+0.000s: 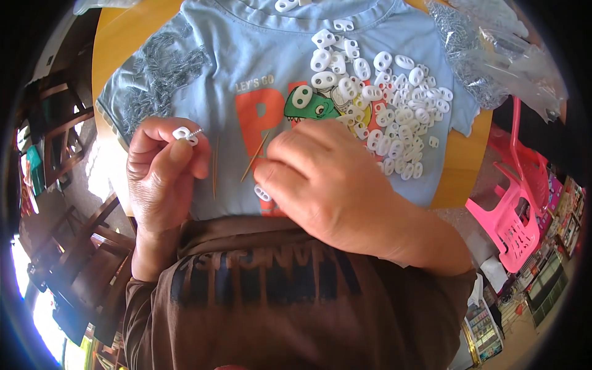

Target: Attaching white plastic decorative pieces to a blue t-shirt using a needle.

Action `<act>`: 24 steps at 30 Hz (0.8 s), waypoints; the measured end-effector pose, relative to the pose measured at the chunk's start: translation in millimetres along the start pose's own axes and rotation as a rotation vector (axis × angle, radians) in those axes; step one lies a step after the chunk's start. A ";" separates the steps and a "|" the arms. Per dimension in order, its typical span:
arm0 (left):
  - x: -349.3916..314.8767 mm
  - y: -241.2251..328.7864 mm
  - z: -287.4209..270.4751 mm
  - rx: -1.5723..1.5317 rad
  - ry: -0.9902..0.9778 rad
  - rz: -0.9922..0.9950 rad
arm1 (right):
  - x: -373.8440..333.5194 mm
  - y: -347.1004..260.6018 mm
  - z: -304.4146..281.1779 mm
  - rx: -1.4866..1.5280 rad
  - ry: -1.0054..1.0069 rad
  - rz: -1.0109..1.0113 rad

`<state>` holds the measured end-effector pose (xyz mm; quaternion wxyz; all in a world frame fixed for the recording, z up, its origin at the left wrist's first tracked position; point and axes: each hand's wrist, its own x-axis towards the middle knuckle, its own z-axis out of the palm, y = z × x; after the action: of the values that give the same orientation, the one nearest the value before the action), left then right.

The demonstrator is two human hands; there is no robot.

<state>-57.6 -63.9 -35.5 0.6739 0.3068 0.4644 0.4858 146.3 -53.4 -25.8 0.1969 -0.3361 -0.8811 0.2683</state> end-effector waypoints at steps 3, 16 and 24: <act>-0.9 -2.9 -3.9 -0.068 -0.041 0.007 | 0.6 -9.6 10.5 -0.086 -0.051 -0.052; -9.4 -1.0 -10.5 -0.222 -0.065 0.024 | 0.4 -24.7 7.1 -0.143 -0.172 -0.044; -9.2 1.6 -7.9 -0.311 -0.080 0.041 | 20.7 -23.7 -12.7 1.092 0.232 0.602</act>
<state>-66.3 -72.3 -34.1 0.7213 0.2274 0.3500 0.5527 127.0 -49.5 1.9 0.3502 -0.4473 -0.4571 0.6844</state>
